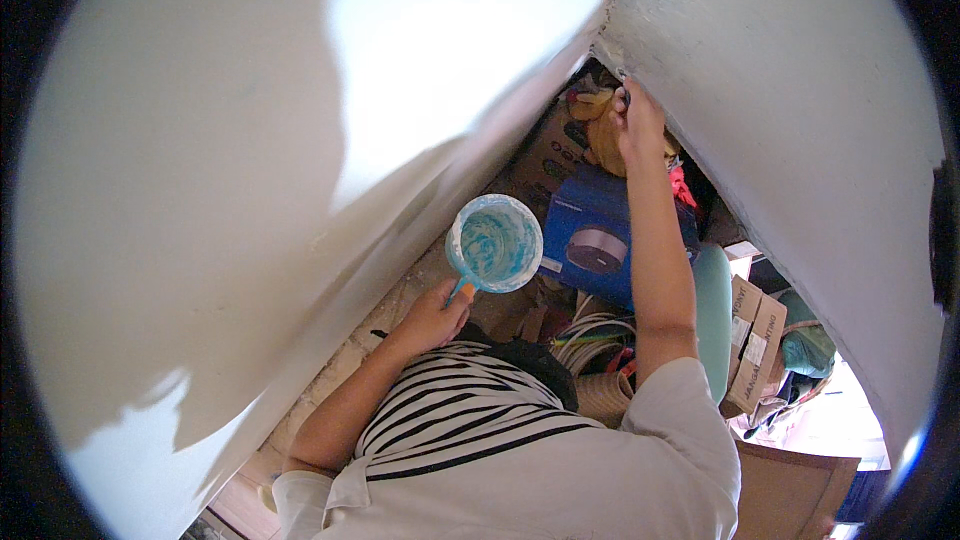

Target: The person applies a white substance from a container onto a wall and ceiling corner using a putty knife.

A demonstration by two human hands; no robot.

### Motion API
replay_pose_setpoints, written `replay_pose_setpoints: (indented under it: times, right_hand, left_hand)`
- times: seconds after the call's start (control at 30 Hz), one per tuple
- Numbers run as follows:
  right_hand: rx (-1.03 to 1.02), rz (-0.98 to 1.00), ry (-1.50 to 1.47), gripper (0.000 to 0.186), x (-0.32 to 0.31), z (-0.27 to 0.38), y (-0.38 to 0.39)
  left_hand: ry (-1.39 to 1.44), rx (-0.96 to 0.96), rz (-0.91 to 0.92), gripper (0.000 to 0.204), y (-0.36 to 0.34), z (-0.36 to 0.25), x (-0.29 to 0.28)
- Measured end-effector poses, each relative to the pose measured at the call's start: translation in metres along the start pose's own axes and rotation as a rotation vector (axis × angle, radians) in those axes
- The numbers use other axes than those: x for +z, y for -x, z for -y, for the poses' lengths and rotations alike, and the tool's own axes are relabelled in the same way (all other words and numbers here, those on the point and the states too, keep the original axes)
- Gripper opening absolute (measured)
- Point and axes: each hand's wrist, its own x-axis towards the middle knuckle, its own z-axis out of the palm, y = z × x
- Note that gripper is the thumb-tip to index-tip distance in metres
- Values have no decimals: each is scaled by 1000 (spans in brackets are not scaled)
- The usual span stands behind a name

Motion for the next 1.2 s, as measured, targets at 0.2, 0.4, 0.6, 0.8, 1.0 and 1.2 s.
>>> replay_pose_setpoints:
  times: [0.2, 0.4, 0.6, 0.8, 1.0, 1.2]
  right_hand:
    - [24, -45, 91, 11, 10, -10, -11]
    - [73, -86, 112, 11, -2, -19, -39]
    - [114, -109, -203, 9, -4, -31, -63]
    - [142, -110, -407, 9, 7, -40, -89]
    - [158, -173, -416, 9, 22, -27, -106]
    - [56, -83, -471, 9, 12, -17, -110]
  left_hand:
    - [-5, -11, 3, 38, 0, 2, 0]
    - [-6, -26, -21, 40, -2, 0, 3]
    - [33, -27, -30, 41, -9, 13, 6]
    - [-10, 9, -53, 41, -9, 11, 7]
    - [25, -27, -85, 45, -14, 22, 13]
    - [13, -35, -78, 43, -12, 18, 12]
